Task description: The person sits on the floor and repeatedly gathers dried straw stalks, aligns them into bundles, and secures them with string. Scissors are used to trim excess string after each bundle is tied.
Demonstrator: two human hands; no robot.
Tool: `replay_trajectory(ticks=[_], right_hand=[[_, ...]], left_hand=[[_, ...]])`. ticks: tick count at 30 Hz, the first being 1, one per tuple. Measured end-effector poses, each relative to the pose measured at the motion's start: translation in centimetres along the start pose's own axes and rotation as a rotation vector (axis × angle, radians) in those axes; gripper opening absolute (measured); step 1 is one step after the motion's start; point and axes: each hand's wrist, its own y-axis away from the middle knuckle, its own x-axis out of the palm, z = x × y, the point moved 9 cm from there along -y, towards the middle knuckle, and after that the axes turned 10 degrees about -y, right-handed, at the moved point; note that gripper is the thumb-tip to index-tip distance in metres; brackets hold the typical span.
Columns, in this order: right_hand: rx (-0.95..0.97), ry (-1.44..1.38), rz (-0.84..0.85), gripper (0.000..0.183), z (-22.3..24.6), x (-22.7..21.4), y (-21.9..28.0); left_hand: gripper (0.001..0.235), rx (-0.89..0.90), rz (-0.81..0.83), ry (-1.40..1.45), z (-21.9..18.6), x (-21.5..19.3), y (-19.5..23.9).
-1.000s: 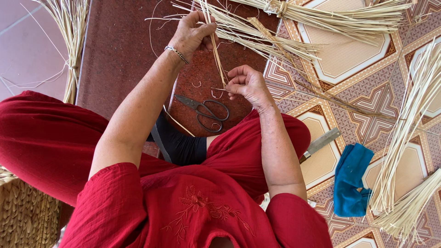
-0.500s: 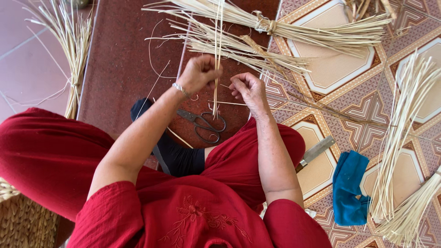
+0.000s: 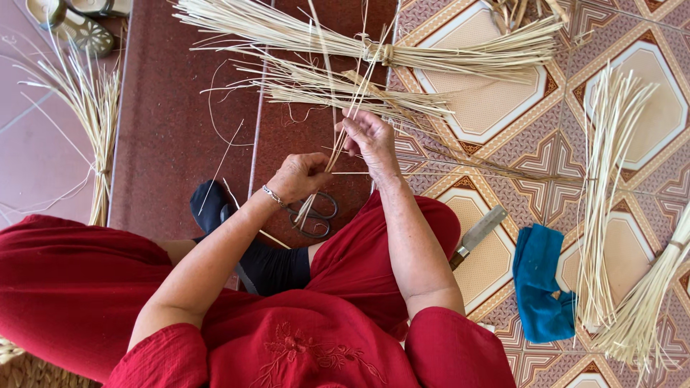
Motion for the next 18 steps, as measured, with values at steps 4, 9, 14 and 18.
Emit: replay_trajectory(ticks=[4,9,14,18], right_hand=[[-0.008,-0.070,0.009,0.035,-0.4,-0.2,0.0],[0.038,-0.109,-0.120,0.034,-1.3,-2.0,-0.5],[0.019,-0.123,-0.142,0.028,-1.2,-3.3,-1.1],[0.067,-0.197,-0.166,0.022,-1.7,-3.8,-1.3]], left_hand=[[0.019,0.017,-0.026,-0.074,0.0,-0.4,0.2],[0.019,-0.069,0.031,-0.156,0.9,-0.1,0.7],[0.020,-0.053,0.027,-0.240,0.7,0.2,1.5],[0.018,-0.067,0.063,-0.150,0.7,0.4,1.8]])
